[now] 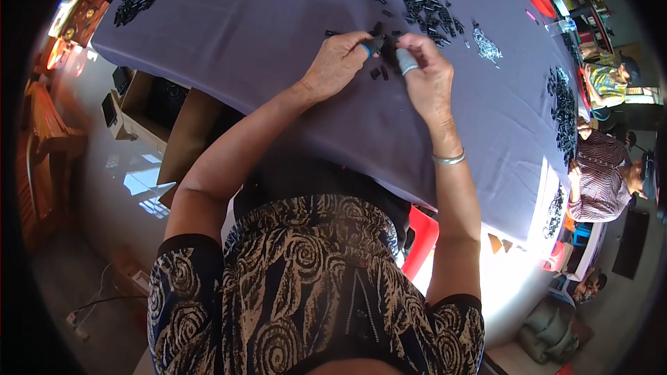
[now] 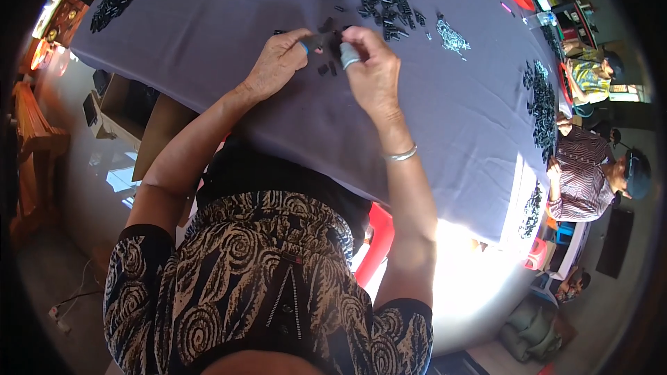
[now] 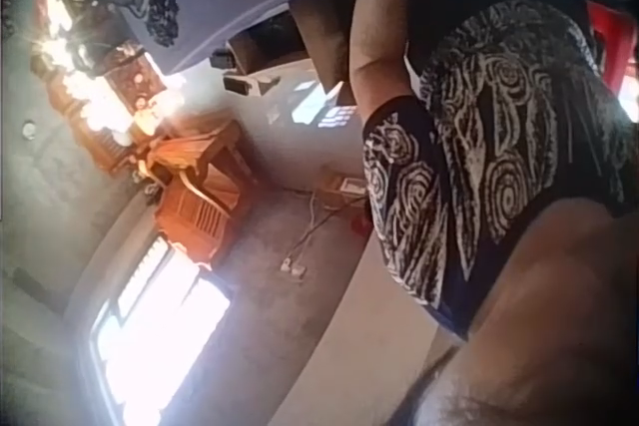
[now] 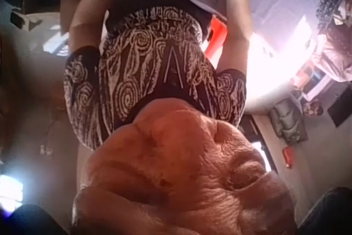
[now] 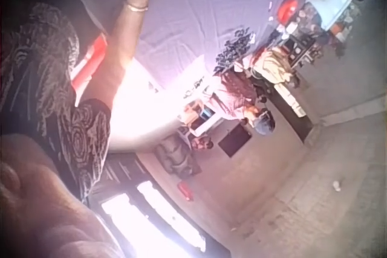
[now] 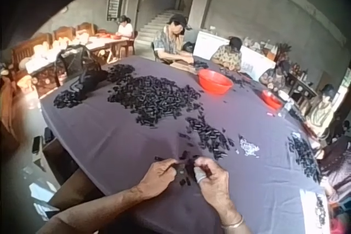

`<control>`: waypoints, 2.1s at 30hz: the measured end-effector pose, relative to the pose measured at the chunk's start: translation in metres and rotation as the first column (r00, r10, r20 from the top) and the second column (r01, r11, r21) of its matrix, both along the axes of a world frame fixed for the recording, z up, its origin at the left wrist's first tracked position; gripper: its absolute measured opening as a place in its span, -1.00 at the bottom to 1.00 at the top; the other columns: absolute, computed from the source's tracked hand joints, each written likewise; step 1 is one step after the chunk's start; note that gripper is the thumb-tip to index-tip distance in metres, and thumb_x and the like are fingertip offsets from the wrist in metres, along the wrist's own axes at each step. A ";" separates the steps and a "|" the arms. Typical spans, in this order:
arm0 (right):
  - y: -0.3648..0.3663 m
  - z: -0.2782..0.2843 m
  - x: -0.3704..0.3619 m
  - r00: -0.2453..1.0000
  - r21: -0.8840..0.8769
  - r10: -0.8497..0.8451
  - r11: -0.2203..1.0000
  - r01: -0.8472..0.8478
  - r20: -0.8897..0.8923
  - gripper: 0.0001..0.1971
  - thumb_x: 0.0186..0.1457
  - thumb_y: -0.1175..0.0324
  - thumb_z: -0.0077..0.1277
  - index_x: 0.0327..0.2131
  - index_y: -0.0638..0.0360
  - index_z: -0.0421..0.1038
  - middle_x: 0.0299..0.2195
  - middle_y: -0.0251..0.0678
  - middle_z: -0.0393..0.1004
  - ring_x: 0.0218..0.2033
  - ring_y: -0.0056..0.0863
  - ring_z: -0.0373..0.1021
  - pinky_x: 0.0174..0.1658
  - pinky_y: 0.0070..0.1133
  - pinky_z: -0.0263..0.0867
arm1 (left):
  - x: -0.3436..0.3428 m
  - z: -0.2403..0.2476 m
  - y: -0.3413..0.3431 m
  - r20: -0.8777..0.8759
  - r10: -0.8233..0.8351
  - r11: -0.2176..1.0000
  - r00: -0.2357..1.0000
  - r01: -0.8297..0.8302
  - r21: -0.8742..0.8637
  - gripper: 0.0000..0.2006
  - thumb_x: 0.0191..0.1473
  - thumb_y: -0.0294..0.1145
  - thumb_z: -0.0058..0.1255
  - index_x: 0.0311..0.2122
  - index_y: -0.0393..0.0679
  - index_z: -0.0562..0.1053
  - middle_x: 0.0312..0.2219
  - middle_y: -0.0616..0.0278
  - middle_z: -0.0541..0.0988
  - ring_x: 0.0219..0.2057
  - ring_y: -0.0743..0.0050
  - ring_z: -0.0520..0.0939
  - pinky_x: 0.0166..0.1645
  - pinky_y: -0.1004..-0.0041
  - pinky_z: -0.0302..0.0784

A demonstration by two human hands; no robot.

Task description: Sorting small black plastic components on a table.

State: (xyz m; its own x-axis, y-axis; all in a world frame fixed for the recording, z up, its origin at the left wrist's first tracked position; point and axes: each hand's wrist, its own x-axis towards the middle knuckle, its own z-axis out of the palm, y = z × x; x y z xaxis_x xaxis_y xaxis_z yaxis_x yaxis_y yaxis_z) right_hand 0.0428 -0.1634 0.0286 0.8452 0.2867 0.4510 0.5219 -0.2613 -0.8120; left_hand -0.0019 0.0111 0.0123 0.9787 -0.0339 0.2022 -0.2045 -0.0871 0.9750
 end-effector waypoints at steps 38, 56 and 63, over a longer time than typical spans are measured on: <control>0.005 0.027 0.060 0.572 0.213 0.241 0.970 -0.116 -0.784 -0.89 -0.06 0.44 0.14 -0.42 0.24 0.47 -0.59 -0.36 0.46 -0.65 -0.79 0.23 -0.61 -0.80 0.09 | 0.009 -0.007 0.002 -0.026 0.160 0.984 0.987 -0.162 -0.075 -0.83 0.11 -0.38 -0.26 -0.36 -0.24 0.36 -0.64 0.43 0.22 -0.63 0.73 0.22 -0.52 0.62 0.21; 0.026 -0.008 0.048 0.927 -0.473 0.086 0.875 0.105 0.366 -0.73 -0.16 0.35 0.20 -0.29 0.06 0.47 -0.31 -0.40 0.44 -0.24 -0.31 0.33 -0.17 -0.41 0.27 | 0.013 -0.002 0.034 0.469 0.362 0.605 0.805 -0.586 0.539 -0.77 -0.13 -0.54 -0.01 -0.26 -0.13 0.37 -0.36 0.14 0.46 -0.34 0.09 0.53 -0.28 0.21 0.46; 0.033 -0.016 0.042 0.910 -0.544 0.128 0.830 0.118 0.394 -0.69 -0.16 0.32 0.21 -0.27 0.09 0.45 -0.26 -0.44 0.41 -0.20 -0.35 0.31 -0.17 -0.38 0.23 | 0.014 0.000 0.028 0.394 0.267 0.500 0.880 -0.476 0.724 -0.68 -0.18 -0.50 0.07 -0.22 -0.15 0.35 -0.34 0.17 0.43 -0.24 0.11 0.48 -0.18 0.22 0.46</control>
State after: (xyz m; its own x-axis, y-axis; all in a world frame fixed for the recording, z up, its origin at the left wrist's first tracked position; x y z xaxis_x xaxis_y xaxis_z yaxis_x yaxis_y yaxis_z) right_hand 0.0848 -0.1300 0.0130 0.6242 0.5912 0.5108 0.7664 -0.5902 -0.2534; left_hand 0.0121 0.0387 0.0126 0.8765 0.0778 0.4752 -0.1416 -0.9016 0.4088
